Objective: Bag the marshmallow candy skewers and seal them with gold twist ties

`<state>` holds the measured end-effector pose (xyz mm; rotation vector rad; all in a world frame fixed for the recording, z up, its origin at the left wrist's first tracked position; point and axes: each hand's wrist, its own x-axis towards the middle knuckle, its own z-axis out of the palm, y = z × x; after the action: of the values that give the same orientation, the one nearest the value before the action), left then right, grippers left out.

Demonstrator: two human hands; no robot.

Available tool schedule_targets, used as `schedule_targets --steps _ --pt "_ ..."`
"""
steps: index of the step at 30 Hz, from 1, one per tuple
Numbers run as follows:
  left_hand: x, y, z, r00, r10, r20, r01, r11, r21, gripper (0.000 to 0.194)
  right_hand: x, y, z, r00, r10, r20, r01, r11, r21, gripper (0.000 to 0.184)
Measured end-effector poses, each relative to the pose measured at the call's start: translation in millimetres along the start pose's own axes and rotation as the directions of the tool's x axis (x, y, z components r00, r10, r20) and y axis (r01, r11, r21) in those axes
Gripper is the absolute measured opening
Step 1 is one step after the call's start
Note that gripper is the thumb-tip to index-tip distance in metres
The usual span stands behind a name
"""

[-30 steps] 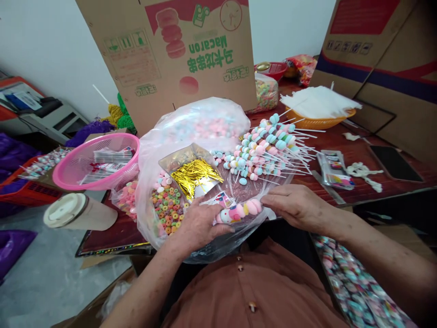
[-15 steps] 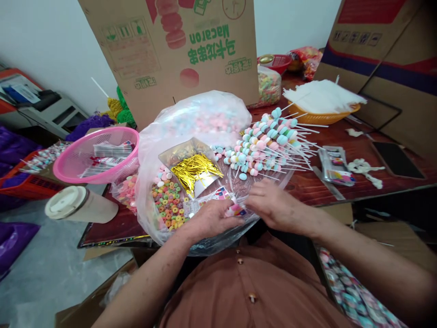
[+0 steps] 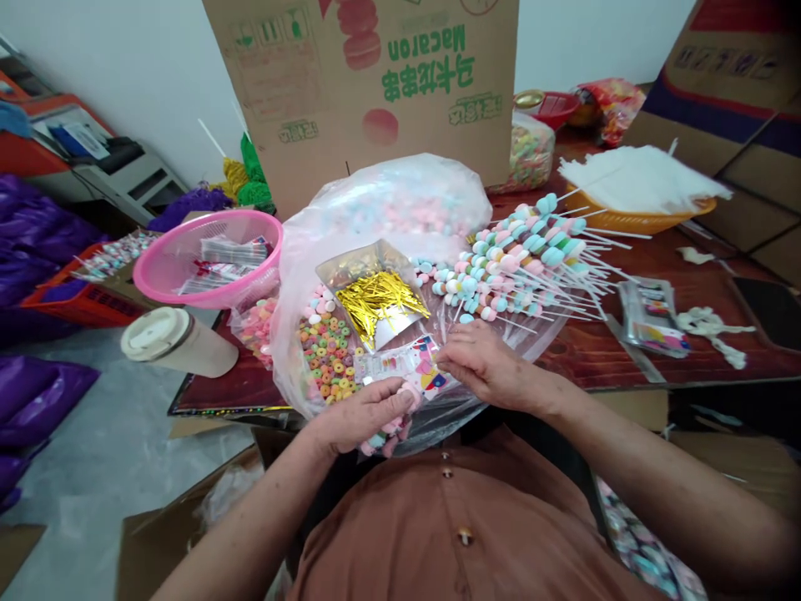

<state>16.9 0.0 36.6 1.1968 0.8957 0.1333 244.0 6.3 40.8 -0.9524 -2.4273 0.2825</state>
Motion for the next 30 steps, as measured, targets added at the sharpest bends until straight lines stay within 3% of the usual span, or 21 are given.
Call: schedule_targets --steps 3,5,6,8,10,12,15,18,20,23,25,27,29,30 --pt "10 -15 13.6 0.995 0.048 -0.092 -0.062 0.986 -0.153 0.035 7 -1 12 0.999 0.030 0.043 -0.030 0.999 -0.015 0.021" --pt "13 -20 15.5 0.977 0.081 -0.196 -0.110 0.983 -0.145 0.034 5 -3 23 0.978 0.202 -0.045 -0.195 0.973 0.120 0.017" --pt "14 -22 14.9 0.961 0.108 -0.253 -0.139 0.984 -0.108 0.034 3 -5 29 0.943 0.327 -0.069 -0.301 0.922 0.244 0.019" --pt "12 -24 12.9 0.918 0.198 -0.342 -0.187 0.980 0.067 0.031 -2 -15 44 0.847 0.526 0.071 -0.483 0.709 0.514 0.027" --pt "9 -25 11.2 0.870 0.304 -0.388 -0.181 0.930 0.321 0.028 -7 -29 60 0.771 0.555 0.314 -0.598 0.458 0.658 0.034" --pt "6 -28 10.7 0.874 0.350 -0.336 -0.152 0.855 0.495 0.025 -10 -42 73 0.728 0.563 0.390 -0.634 0.339 0.695 0.040" --pt "5 -36 11.8 0.934 0.278 -0.224 -0.156 0.882 0.445 0.025 -12 -50 79 0.707 0.644 0.292 -0.612 0.351 0.709 0.037" --pt "9 -42 14.4 0.917 0.223 -0.332 -0.133 0.953 0.272 0.027 -14 -48 74 0.682 0.663 0.309 -0.601 0.267 0.753 0.026" --pt "13 -42 17.3 0.892 0.257 -0.372 -0.147 0.943 0.299 0.026 -14 -47 71 0.692 0.629 0.353 -0.592 0.216 0.776 0.031" --pt "16 -38 23.0 0.867 0.343 -0.362 -0.172 0.887 0.428 0.022 -12 -48 72 0.737 0.600 0.312 -0.583 0.331 0.742 0.024" --pt "16 -37 26.9 0.852 0.324 -0.412 -0.161 0.910 0.382 0.019 -10 -50 72 0.760 0.626 0.176 -0.562 0.496 0.662 0.027" --pt "16 -38 30.5 0.874 0.264 -0.408 -0.171 0.953 0.251 0.021 -9 -52 73 0.783 0.621 0.028 -0.526 0.638 0.563 0.025" --pt "15 -39 33.9 0.924 0.211 -0.319 -0.185 0.977 0.110 0.024 -7 -54 73 0.779 0.627 -0.009 -0.519 0.653 0.551 0.023" --pt "14 -38 35.6 0.944 0.196 -0.266 -0.189 0.981 0.053 0.027 -7 -54 73 0.750 0.661 0.036 -0.544 0.585 0.602 0.023"
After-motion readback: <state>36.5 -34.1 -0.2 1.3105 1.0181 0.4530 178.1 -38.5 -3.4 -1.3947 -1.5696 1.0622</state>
